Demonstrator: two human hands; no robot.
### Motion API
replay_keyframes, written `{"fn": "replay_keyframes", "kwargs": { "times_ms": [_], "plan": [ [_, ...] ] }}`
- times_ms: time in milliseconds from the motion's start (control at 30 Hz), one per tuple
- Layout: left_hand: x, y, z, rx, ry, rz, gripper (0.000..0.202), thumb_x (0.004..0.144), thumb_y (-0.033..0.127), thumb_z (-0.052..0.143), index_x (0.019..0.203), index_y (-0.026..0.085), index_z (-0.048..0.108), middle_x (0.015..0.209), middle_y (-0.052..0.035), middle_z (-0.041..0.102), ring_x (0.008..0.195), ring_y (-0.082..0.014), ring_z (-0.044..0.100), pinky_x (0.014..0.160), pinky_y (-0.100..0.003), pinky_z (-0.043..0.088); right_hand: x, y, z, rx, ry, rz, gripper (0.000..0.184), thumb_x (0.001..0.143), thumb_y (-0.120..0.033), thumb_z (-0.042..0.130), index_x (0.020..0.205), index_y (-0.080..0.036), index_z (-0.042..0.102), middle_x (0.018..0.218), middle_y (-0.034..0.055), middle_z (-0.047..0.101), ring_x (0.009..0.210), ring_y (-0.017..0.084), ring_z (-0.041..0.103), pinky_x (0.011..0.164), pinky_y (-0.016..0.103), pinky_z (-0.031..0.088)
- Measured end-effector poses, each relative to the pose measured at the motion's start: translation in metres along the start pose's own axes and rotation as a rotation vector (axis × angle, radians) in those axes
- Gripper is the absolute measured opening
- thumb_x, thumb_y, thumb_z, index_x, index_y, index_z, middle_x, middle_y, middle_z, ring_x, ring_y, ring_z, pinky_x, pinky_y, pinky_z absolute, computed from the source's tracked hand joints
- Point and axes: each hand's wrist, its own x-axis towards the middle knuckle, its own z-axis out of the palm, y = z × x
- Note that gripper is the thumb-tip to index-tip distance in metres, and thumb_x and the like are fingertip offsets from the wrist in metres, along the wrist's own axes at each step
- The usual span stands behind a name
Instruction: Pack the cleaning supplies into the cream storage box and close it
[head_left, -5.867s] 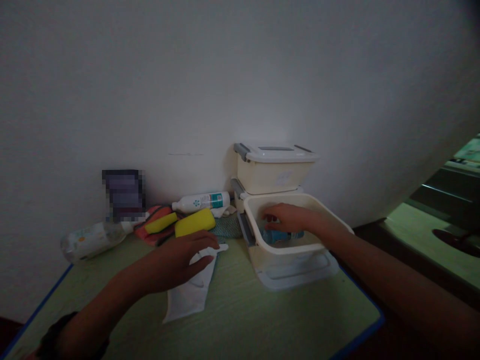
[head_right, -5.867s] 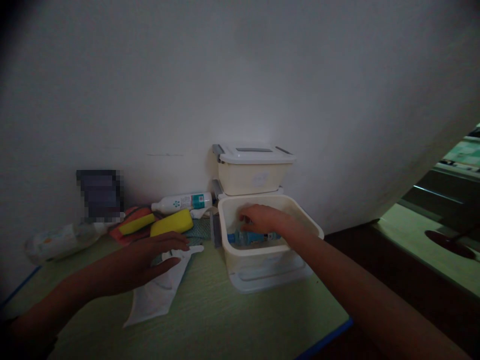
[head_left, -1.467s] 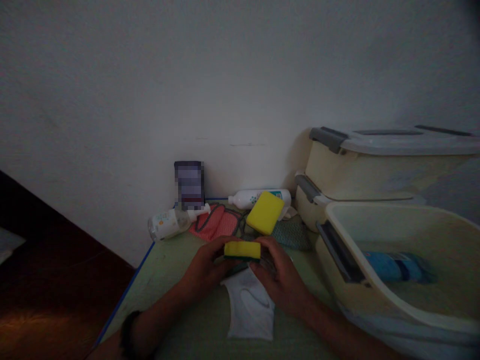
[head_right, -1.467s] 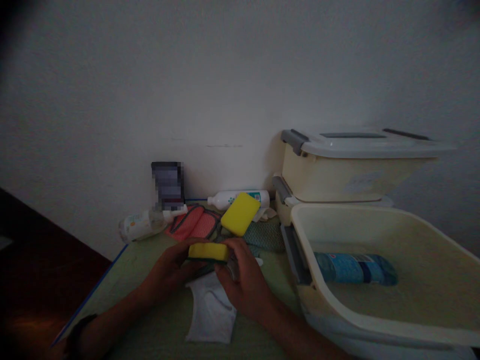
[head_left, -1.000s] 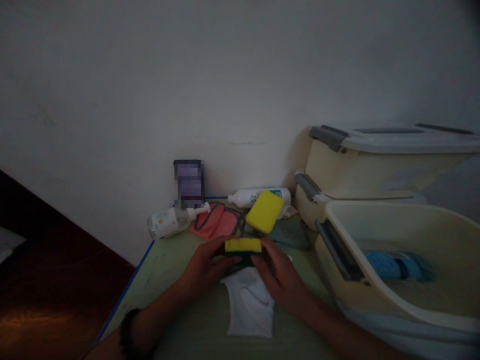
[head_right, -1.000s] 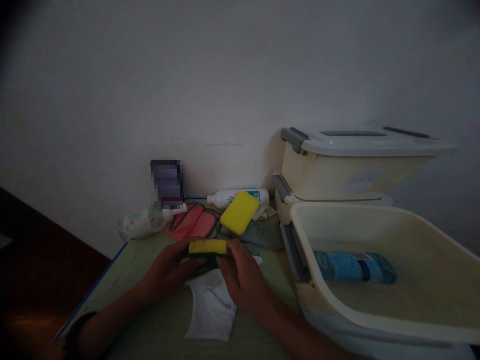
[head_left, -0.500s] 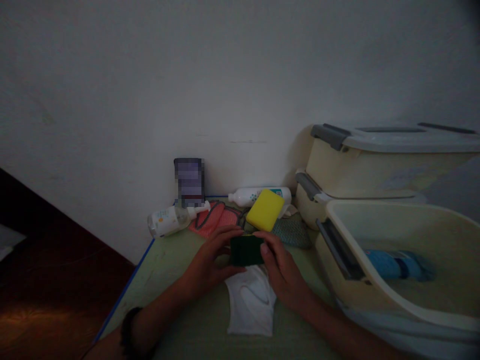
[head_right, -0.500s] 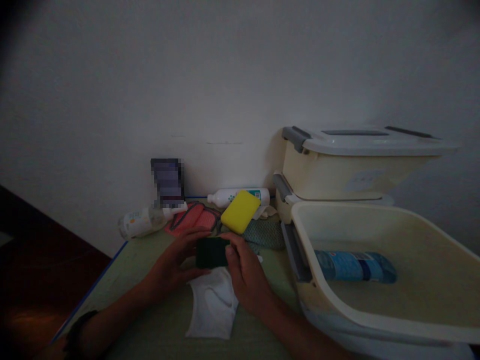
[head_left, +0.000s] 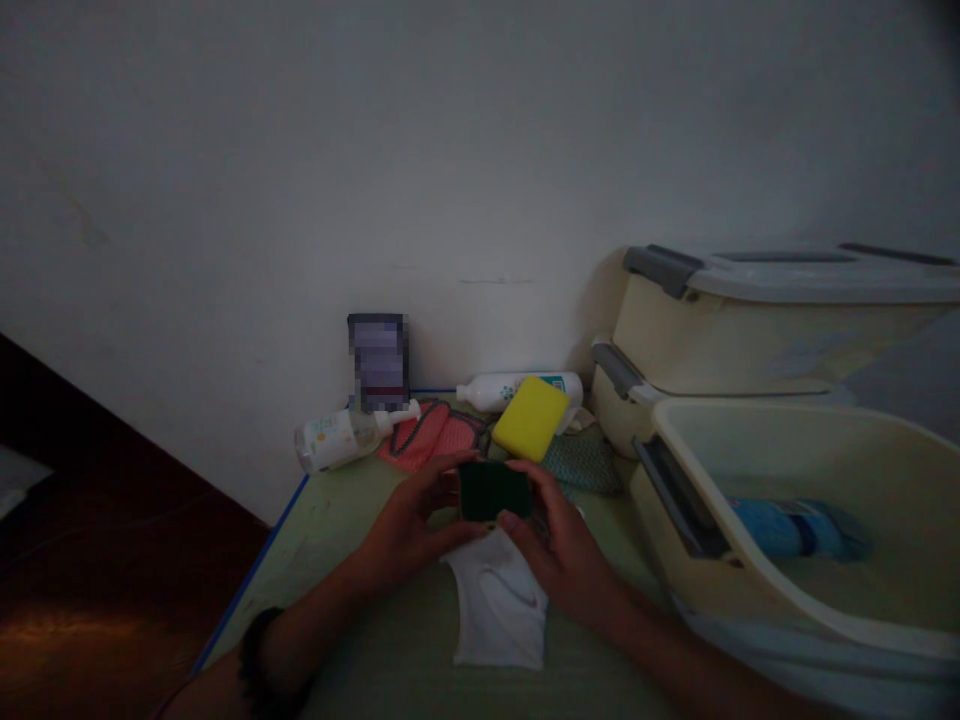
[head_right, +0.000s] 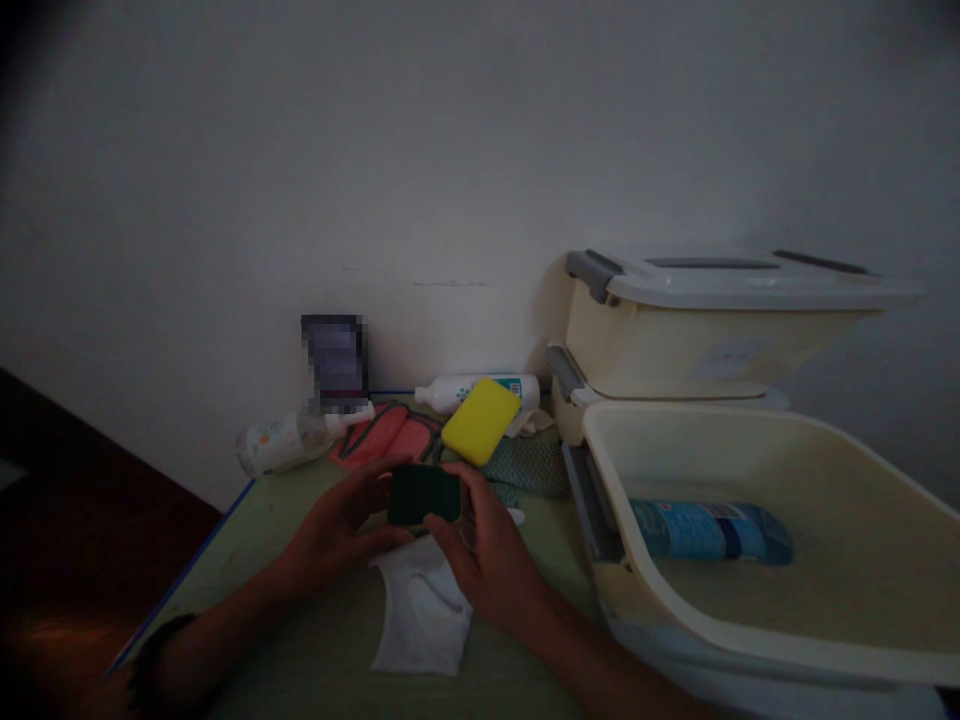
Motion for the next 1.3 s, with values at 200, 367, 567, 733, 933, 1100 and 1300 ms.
{"fn": "replay_keyframes", "kwargs": {
  "times_ms": [200,367,567,733,933,1100,1300],
  "plan": [
    [-0.0005,0.0003,0.0007,0.027,0.017,-0.003,0.049,0.071,0.018,0.075,0.117,0.022,0.056,0.115,-0.0081,0.062,0.100,-0.0218,0.063,0.089,-0.036,0.052,0.0002,-0.0018,-0.0008,-0.005,-0.006,0.026,0.035,0.090,-0.029,0.049,0.122,-0.021,0.038,0.113,0.0093,0.054,0.102,0.020,0.056,0.088,0.037,0.045],
    [0.0010,0.0018,0.0007,0.073,0.003,0.015,0.040,0.073,0.019,0.072,0.111,0.020,0.058,0.106,-0.0068,0.064,0.095,-0.0205,0.064,0.086,-0.034,0.052,0.0002,-0.0017,-0.0012,-0.033,-0.013,0.027,0.031,0.090,-0.028,0.049,0.118,-0.020,0.041,0.110,0.0095,0.055,0.101,0.021,0.055,0.088,0.037,0.044],
    [0.0002,0.0055,-0.0017,0.190,-0.037,0.048,0.021,0.079,0.018,0.064,0.100,0.016,0.060,0.094,-0.0062,0.064,0.086,-0.0174,0.063,0.079,-0.029,0.051,-0.0006,-0.0036,-0.0021,-0.070,-0.034,-0.022,0.025,0.090,-0.025,0.049,0.113,-0.021,0.043,0.101,0.0059,0.056,0.090,0.017,0.056,0.079,0.032,0.046],
    [0.0004,0.0052,-0.0013,0.243,-0.036,0.087,0.015,0.080,0.021,0.063,0.093,0.016,0.060,0.087,-0.0052,0.063,0.080,-0.0162,0.061,0.072,-0.027,0.050,-0.0002,-0.0052,-0.0020,-0.096,-0.044,-0.080,0.021,0.090,-0.024,0.048,0.111,-0.022,0.044,0.098,0.0043,0.056,0.089,0.016,0.055,0.079,0.030,0.046],
    [0.0003,-0.0020,0.0002,0.095,-0.018,0.003,0.034,0.076,0.018,0.069,0.105,0.018,0.052,0.097,-0.0056,0.064,0.087,-0.0175,0.064,0.081,-0.031,0.051,-0.0008,-0.0022,-0.0012,-0.039,-0.011,-0.027,0.034,0.090,-0.026,0.048,0.123,-0.021,0.038,0.114,0.0090,0.055,0.104,0.019,0.055,0.089,0.034,0.044],
    [-0.0005,-0.0026,0.0017,-0.006,-0.003,-0.002,0.048,0.073,0.017,0.072,0.111,0.020,0.044,0.104,-0.0072,0.064,0.095,-0.0194,0.064,0.085,-0.034,0.051,-0.0013,0.0021,0.0005,0.002,0.026,-0.034,0.046,0.091,-0.028,0.050,0.132,-0.025,0.030,0.127,0.0094,0.050,0.115,0.019,0.051,0.096,0.035,0.041],
    [-0.0003,0.0003,0.0009,0.107,0.006,0.015,0.042,0.073,0.015,0.070,0.109,0.017,0.049,0.100,-0.0064,0.064,0.090,-0.0175,0.065,0.085,-0.033,0.052,-0.0011,-0.0016,-0.0011,0.031,0.002,-0.023,0.037,0.089,-0.024,0.051,0.124,-0.022,0.038,0.111,0.0074,0.056,0.100,0.018,0.057,0.086,0.032,0.045]
  ]
}}
